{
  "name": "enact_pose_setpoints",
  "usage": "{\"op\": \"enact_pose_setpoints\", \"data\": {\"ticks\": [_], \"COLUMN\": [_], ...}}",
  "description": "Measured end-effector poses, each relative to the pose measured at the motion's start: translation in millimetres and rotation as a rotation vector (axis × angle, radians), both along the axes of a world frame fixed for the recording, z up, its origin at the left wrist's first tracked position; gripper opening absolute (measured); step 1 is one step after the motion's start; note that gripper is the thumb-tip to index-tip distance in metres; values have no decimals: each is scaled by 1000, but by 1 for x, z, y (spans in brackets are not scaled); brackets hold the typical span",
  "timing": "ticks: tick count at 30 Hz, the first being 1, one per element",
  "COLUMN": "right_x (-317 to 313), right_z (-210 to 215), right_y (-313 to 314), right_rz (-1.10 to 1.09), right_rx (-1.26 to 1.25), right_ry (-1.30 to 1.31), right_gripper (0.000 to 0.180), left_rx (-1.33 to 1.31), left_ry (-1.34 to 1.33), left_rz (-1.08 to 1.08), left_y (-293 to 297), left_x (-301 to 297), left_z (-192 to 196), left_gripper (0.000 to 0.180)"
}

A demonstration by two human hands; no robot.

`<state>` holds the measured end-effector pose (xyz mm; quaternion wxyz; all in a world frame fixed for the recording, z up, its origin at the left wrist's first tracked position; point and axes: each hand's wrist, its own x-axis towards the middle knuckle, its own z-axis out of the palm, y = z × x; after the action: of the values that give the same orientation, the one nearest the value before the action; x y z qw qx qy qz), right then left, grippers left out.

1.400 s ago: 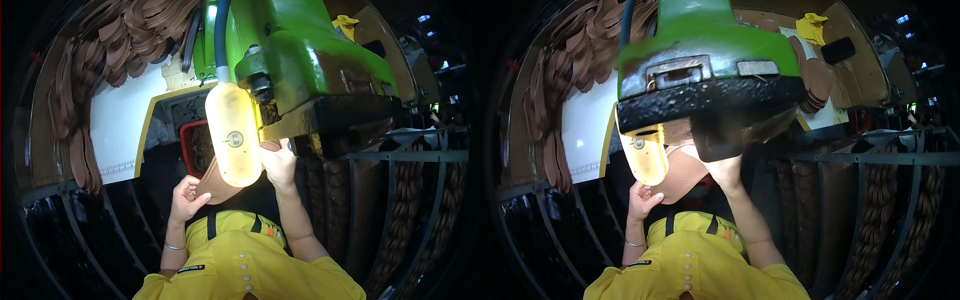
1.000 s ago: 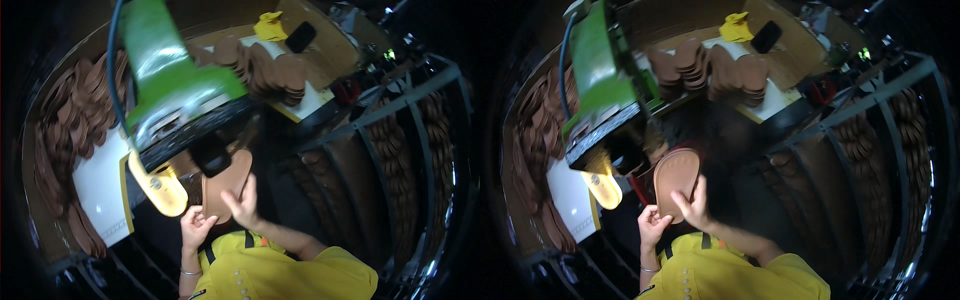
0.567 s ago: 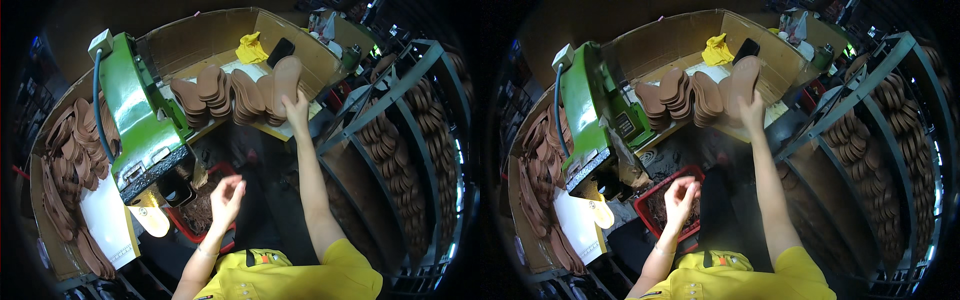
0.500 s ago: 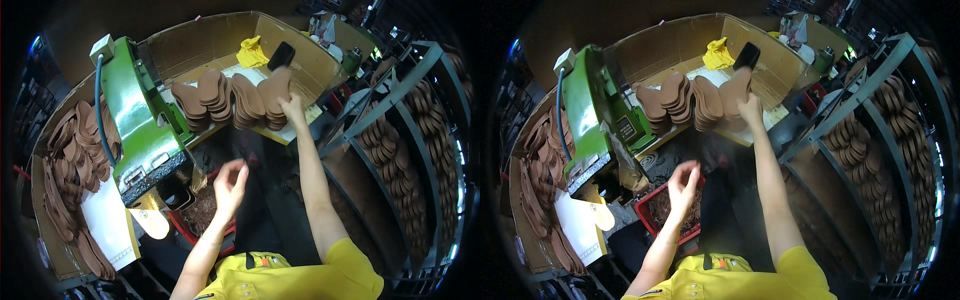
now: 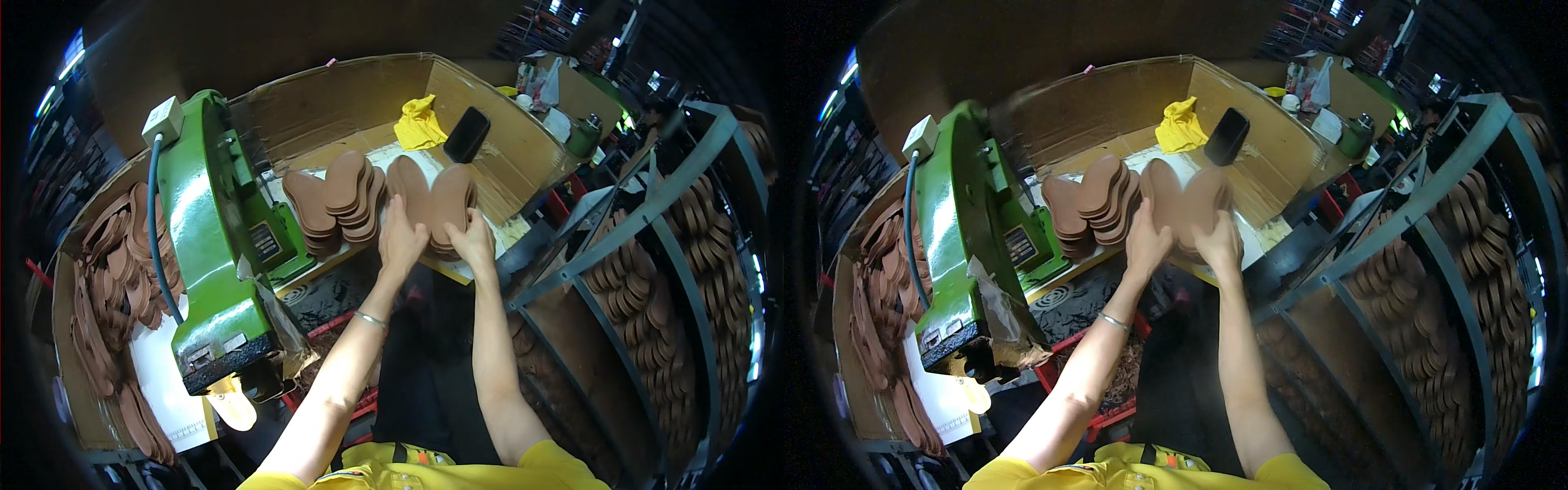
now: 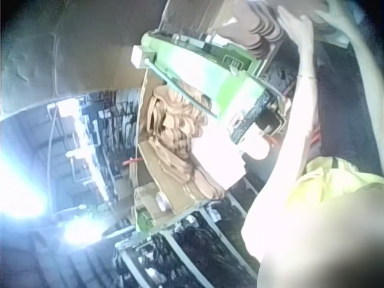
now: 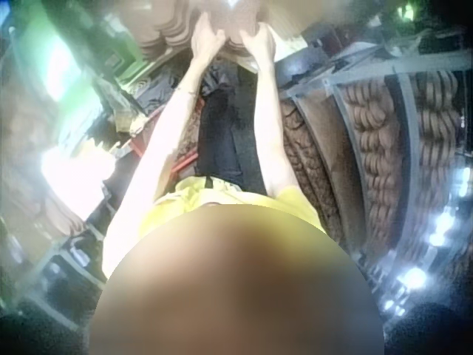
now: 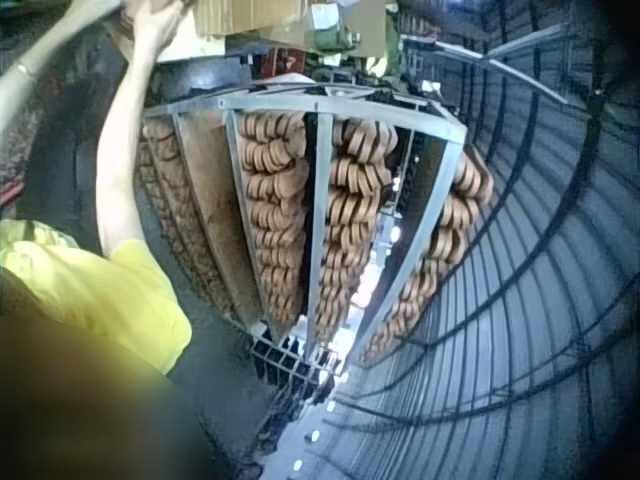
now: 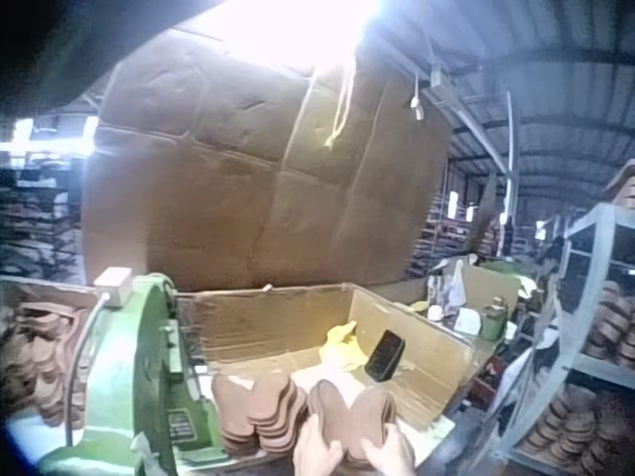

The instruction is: Operating a trimming machine to remove excess material from shoe soles.

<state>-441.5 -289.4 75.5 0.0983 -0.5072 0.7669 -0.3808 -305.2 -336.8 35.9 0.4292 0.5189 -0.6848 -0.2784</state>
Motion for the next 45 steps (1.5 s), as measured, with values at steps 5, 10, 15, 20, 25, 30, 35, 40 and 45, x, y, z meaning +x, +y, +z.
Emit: {"op": "enact_pose_setpoints", "data": {"ticks": [5, 10, 15, 20, 25, 30, 35, 40, 45], "right_x": [-32, -24, -25, -14, -18, 12, -29, 0, 84], "right_z": [-43, -20, -16, -10, -14, -7, -42, -122, -166], "right_y": [6, 15, 17, 24, 36, 43, 83, 120, 153], "right_rz": [-83, -163, -147, -119, -64, -44, -12, 0, 242], "right_rx": [-85, 20, -18, -45, -165, -89, -292, 76, 332], "right_ry": [-172, -211, -189, -177, -261, -217, -395, -342, -411], "right_gripper": [66, 80, 84, 89, 79, 75, 74, 64, 59], "left_rx": [-78, -312, -235, -405, -504, -557, -745, -436, -188], "left_ry": [-14, -139, -531, -411, -278, -128, -1386, -241, -747], "left_rz": [-35, 220, 335, 263, 138, 34, 432, 1069, 1548], "left_y": [0, -16, -31, -34, 10, 72, 164, 256, 351], "left_x": [-9, 48, 76, 74, 71, 109, 214, 402, 542], "left_z": [12, 12, 6, -5, 2, 2, 21, -35, -8], "left_gripper": [60, 53, 61, 39, 41, 45, 47, 31, 61]}}
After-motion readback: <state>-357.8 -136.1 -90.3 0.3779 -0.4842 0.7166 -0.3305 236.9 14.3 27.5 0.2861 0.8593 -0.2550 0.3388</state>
